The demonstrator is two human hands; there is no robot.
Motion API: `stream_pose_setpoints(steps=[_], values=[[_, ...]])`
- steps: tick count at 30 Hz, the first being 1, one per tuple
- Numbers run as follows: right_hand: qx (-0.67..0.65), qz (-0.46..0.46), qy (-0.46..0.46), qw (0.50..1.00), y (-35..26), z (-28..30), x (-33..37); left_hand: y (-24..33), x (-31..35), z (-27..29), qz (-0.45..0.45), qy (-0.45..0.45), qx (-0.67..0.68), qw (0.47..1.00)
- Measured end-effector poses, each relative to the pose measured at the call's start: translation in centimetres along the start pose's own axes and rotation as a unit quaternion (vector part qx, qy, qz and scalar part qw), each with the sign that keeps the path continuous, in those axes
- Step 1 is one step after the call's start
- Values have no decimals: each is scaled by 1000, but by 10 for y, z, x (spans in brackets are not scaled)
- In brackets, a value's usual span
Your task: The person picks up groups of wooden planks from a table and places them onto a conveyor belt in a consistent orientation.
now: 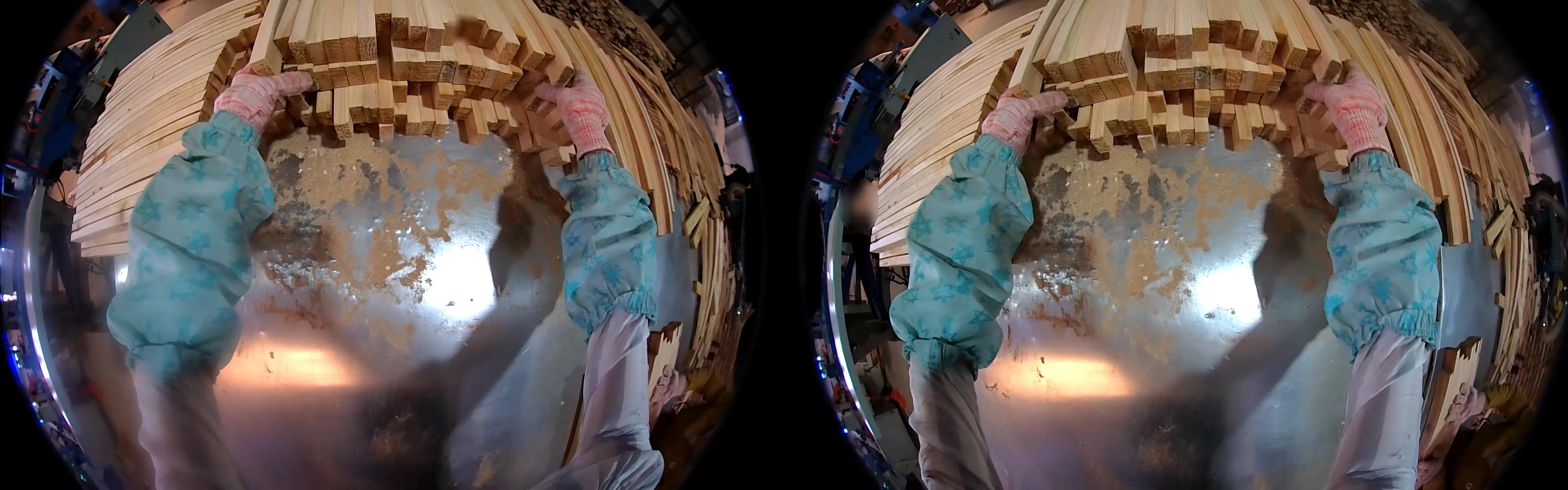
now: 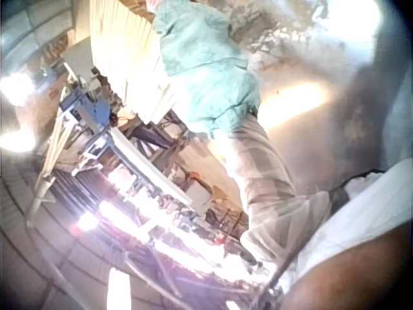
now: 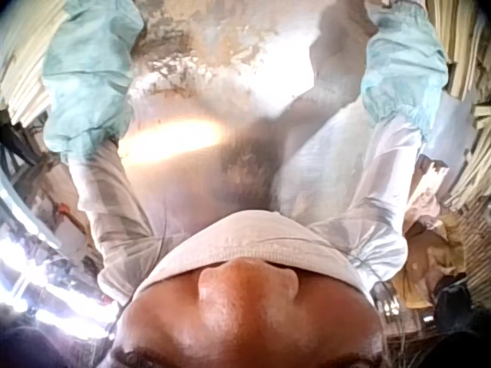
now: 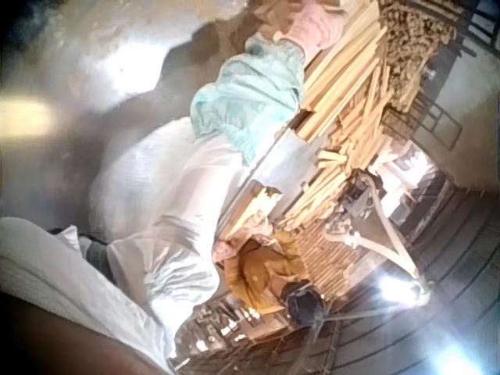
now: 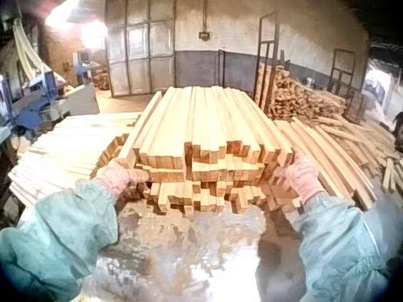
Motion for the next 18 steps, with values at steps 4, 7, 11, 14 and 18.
stream_pose_setpoints(steps=[4,7,11,14,18], values=[[21,17,15,1000,-8,2,13,-31,-3,6,-44,23,1,999],[62,22,48,997,-4,0,15,-20,-1,2,-6,-33,-198,980],[-2,-3,67,998,-4,-7,12,-15,-8,-12,-5,9,-254,967],[2,24,69,997,-6,-6,3,-12,-10,-15,-82,47,-156,983],[-10,44,98,994,-12,1,6,-5,-12,-11,-76,-24,-110,991]])
Point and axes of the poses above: each hand's wrist, its own x-axis away from the middle knuckle, its own z-axis out of the back of the hand, y = z × x, the point moved 3 cm from there along -x, towards the middle knuckle, and after that the axes turned 9 degrees about -z, right-handed, at the moved point
